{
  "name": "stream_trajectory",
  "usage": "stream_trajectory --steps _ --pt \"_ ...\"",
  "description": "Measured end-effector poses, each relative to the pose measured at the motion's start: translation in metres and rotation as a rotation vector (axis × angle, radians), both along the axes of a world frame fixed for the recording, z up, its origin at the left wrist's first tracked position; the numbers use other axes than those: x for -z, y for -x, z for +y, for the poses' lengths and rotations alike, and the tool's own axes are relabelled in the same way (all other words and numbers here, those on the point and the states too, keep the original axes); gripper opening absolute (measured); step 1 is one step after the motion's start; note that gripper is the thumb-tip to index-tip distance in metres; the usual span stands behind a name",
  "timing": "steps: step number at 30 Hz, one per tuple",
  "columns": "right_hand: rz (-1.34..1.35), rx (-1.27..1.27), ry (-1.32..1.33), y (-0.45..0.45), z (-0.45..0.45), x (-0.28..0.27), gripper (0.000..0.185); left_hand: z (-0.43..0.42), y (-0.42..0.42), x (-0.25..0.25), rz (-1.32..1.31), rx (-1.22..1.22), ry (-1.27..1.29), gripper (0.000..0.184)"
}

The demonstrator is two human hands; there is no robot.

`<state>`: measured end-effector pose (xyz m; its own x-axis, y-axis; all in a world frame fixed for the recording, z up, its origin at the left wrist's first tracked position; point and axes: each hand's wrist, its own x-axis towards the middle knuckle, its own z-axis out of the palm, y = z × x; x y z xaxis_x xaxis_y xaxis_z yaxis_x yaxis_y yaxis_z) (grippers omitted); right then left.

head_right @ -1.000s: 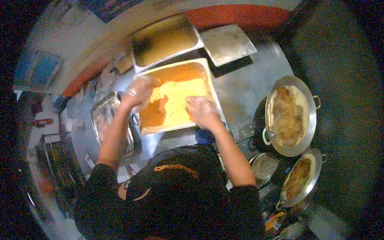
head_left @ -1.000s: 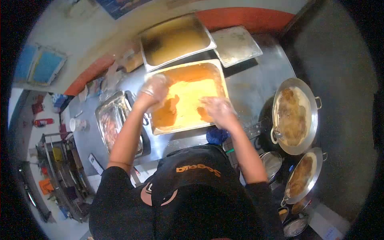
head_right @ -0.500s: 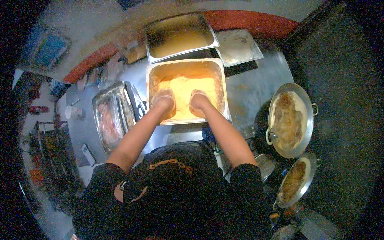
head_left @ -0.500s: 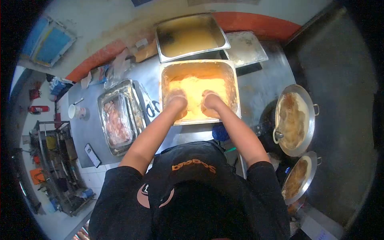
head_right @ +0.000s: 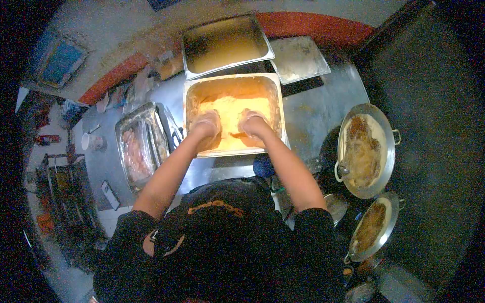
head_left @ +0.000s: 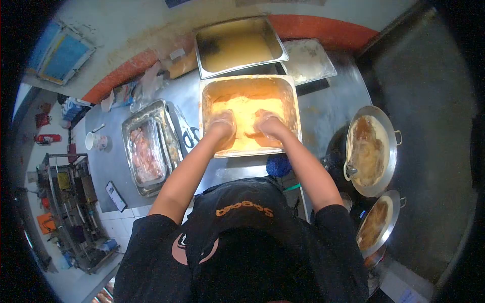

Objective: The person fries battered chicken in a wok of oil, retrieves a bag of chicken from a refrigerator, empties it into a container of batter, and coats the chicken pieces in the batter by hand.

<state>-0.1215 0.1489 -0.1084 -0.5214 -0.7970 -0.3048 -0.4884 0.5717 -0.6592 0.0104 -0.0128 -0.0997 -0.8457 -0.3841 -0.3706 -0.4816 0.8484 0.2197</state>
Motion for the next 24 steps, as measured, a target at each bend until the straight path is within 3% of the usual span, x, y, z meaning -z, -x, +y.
stream_trajectory --steps 3,6,8,12,14,17,20,24 --pt "-0.369 0.116 -0.023 0.001 0.003 -0.013 0.043 0.002 -0.005 -0.003 0.065 -0.111 -0.127 0.034" --pt "0.169 -0.056 0.023 -0.001 0.000 -0.011 0.033 0.001 -0.005 0.010 0.041 -0.072 -0.195 0.038" --pt "0.203 -0.120 -0.034 0.003 -0.006 -0.017 0.030 -0.002 -0.005 0.026 0.071 -0.105 -0.229 0.038" --pt "0.251 -0.171 -0.012 0.003 -0.011 -0.006 0.028 0.001 0.003 -0.032 0.053 -0.251 -0.316 0.053" --pt "0.425 -0.305 -0.193 0.007 -0.018 -0.010 0.026 0.006 0.001 -0.053 0.049 -0.276 -0.304 0.052" --pt "0.510 -0.344 -0.280 0.012 -0.021 -0.011 0.024 -0.001 -0.008 0.002 -0.012 -0.107 -0.160 0.041" --pt "0.555 -0.422 -0.266 0.013 -0.016 -0.017 0.024 -0.009 -0.015 0.043 0.058 -0.122 -0.082 0.030" --pt "0.544 -0.426 -0.269 0.022 -0.013 0.009 0.024 -0.009 -0.007 -0.001 0.106 -0.164 -0.065 0.022"
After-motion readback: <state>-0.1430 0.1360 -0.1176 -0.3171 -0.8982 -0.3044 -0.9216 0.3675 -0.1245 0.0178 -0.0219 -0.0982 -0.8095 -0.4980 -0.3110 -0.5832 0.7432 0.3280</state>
